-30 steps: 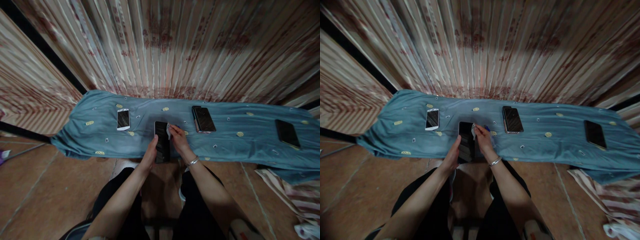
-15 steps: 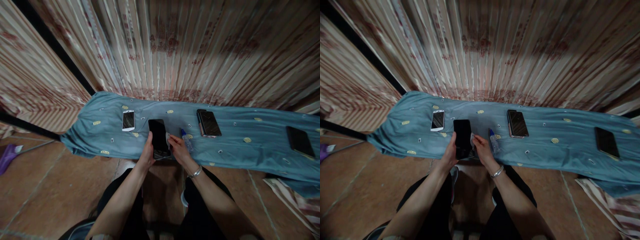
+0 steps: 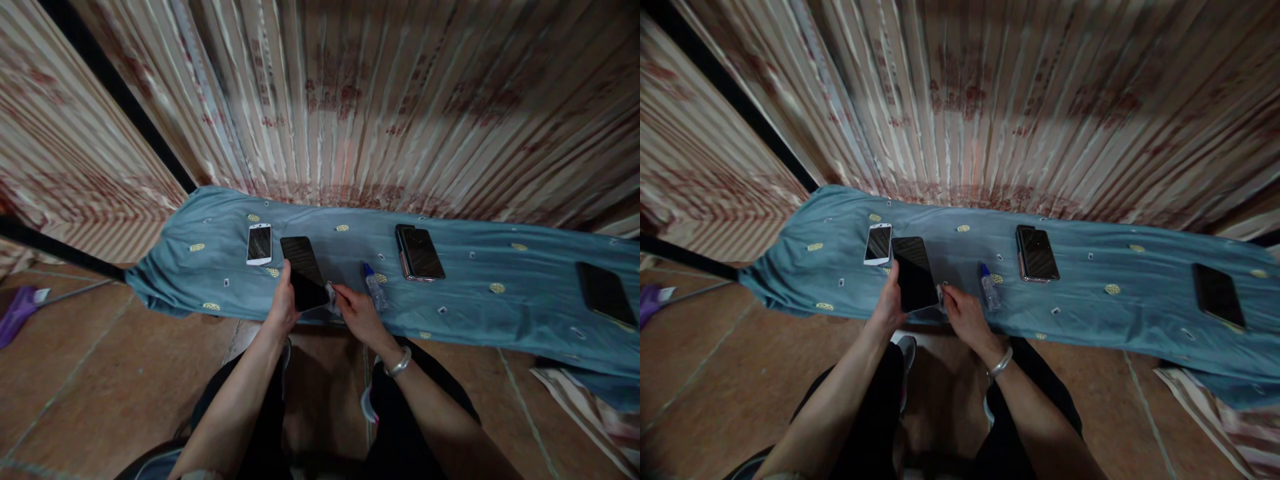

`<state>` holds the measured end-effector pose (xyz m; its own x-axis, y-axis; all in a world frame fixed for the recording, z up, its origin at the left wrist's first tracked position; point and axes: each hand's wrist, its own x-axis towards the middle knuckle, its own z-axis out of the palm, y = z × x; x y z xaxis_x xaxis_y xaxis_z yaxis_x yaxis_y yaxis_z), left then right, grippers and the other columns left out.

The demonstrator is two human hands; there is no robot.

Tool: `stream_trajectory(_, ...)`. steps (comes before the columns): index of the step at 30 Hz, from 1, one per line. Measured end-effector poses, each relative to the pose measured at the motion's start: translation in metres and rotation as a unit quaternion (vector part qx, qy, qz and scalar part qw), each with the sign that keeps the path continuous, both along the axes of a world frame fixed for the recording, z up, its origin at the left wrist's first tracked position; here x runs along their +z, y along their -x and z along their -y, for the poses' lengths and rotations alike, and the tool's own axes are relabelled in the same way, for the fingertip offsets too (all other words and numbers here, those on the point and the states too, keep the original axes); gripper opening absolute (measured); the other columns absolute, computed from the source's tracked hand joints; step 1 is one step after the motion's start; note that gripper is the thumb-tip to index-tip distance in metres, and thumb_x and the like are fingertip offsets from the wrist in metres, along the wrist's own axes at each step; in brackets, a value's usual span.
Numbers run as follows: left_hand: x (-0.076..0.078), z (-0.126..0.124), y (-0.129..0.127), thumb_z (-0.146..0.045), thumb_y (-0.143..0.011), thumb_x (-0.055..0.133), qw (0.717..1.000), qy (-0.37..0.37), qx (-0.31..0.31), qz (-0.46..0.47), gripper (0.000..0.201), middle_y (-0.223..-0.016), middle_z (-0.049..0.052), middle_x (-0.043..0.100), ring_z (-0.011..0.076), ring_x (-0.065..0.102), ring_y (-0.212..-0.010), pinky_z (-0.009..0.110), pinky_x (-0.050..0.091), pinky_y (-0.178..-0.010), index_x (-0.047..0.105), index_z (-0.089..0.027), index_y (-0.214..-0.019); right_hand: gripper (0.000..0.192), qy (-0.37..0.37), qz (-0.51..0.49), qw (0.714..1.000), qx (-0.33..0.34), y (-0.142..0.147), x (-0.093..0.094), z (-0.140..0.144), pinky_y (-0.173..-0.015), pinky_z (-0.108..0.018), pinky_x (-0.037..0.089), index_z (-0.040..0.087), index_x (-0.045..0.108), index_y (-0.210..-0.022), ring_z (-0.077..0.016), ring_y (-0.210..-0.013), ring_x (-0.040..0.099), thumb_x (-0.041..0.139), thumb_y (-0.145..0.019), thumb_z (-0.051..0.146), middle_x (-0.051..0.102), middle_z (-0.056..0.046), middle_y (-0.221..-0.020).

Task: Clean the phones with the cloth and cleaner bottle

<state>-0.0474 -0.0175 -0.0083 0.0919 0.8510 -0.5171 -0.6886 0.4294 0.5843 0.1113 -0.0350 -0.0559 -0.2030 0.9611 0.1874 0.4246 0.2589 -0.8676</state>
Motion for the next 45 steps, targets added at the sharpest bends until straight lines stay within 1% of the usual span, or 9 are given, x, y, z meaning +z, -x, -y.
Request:
stream_trajectory(3,-0.001,0.001,-0.005,-0.057,-0.096,0.034,1.000,0.003,-0.005,0.002,0.063,-0.115,0.013,0.073,0.0270,0.068,-0.109,0.043,0.050,-0.101,0.058,-0.014,-0.134,0.037,-0.079,0.036,0.996,-0.029,-0.003,0.003,0.002,-0.095,-0.038,0.053,0.023,0.064,-0.124,-0.0218,-0.107,0.068,0.040,-0.096,0.028,0.072,-0.007,-0.117)
stream_trajectory(5,-0.003,0.004,-0.012,-0.056,-0.096,0.037,1.000,0.010,-0.018,-0.001,0.060,-0.113,0.013,0.074,0.0261,0.069,-0.106,0.042,0.051,-0.100,0.059,-0.014,-0.133,0.041,-0.112,0.057,0.991,-0.042,-0.003,0.005,0.003,-0.101,-0.040,0.051,0.023,0.055,-0.136,-0.0216,-0.114,0.065,0.038,-0.099,0.027,0.069,-0.008,-0.125)
stream_trajectory(9,-0.008,0.009,-0.024,-0.050,-0.096,0.042,0.999,0.017,-0.031,-0.013,0.052,-0.107,0.010,0.076,0.0238,0.071,-0.099,0.039,0.053,-0.096,0.061,-0.015,-0.130,0.049,-0.171,0.096,0.979,-0.051,0.002,0.006,0.006,-0.100,-0.042,0.052,0.018,0.038,-0.149,-0.0232,-0.115,0.064,0.037,-0.099,0.023,0.063,-0.013,-0.132)
stream_trajectory(16,-0.014,0.011,-0.026,-0.064,-0.088,0.048,0.997,0.039,-0.060,0.019,0.062,-0.096,0.011,0.076,0.0251,0.072,-0.095,0.038,0.056,-0.090,0.070,-0.011,-0.112,0.052,-0.241,0.143,0.958,0.058,0.011,0.008,0.017,-0.106,-0.046,0.049,0.024,0.043,-0.146,-0.0225,-0.125,0.056,0.033,-0.097,0.010,0.063,-0.009,-0.132)
stream_trajectory(21,-0.021,0.016,-0.035,-0.059,-0.089,0.051,0.998,-0.015,-0.057,0.008,0.057,-0.112,0.011,0.074,0.0245,0.065,-0.114,0.037,0.048,-0.103,0.068,-0.014,-0.118,0.054,-0.236,0.179,0.954,0.042,0.007,0.007,0.010,-0.110,-0.048,0.046,0.018,0.045,-0.146,-0.0249,-0.133,0.047,0.031,-0.094,0.006,0.055,-0.013,-0.142)
stream_trajectory(26,-0.027,0.022,-0.046,-0.048,-0.093,0.050,0.992,-0.107,-0.028,-0.054,0.049,-0.135,0.009,0.063,0.0202,0.045,-0.138,0.035,0.029,-0.119,0.064,-0.016,-0.127,0.055,-0.212,0.189,0.959,-0.008,0.001,0.007,-0.002,-0.113,-0.052,0.041,0.020,0.040,-0.149,-0.0256,-0.139,0.041,0.032,-0.096,0.009,0.050,-0.013,-0.147)
stream_trajectory(29,-0.031,0.025,-0.048,-0.051,-0.091,0.052,0.987,-0.131,-0.049,-0.077,0.052,-0.139,0.008,0.060,0.0208,0.038,-0.143,0.036,0.023,-0.121,0.063,-0.018,-0.130,0.055,-0.211,0.192,0.958,-0.034,-0.001,0.008,-0.007,-0.114,-0.053,0.040,0.018,0.039,-0.149,-0.0262,-0.141,0.039,0.030,-0.096,0.010,0.047,-0.015,-0.149)
stream_trajectory(36,-0.035,0.027,-0.045,-0.054,-0.090,0.052,0.984,-0.153,-0.057,-0.077,0.056,-0.137,0.008,0.061,0.0228,0.040,-0.142,0.037,0.023,-0.122,0.062,-0.018,-0.131,0.052,-0.219,0.207,0.952,-0.054,-0.005,0.005,-0.015,-0.114,-0.053,0.038,0.012,0.042,-0.146,-0.0273,-0.140,0.041,0.030,-0.096,0.009,0.050,-0.019,-0.146)
stream_trajectory(45,-0.018,0.028,-0.042,-0.053,-0.093,0.049,0.992,-0.104,-0.053,-0.038,0.055,-0.130,0.008,0.067,0.0256,0.050,-0.135,0.041,0.033,-0.117,0.061,-0.018,-0.134,0.051,-0.199,0.192,0.958,-0.072,-0.006,-0.005,-0.020,-0.114,-0.056,0.037,0.009,0.043,-0.145,-0.0281,-0.140,0.042,0.030,-0.096,0.012,0.051,-0.021,-0.145)
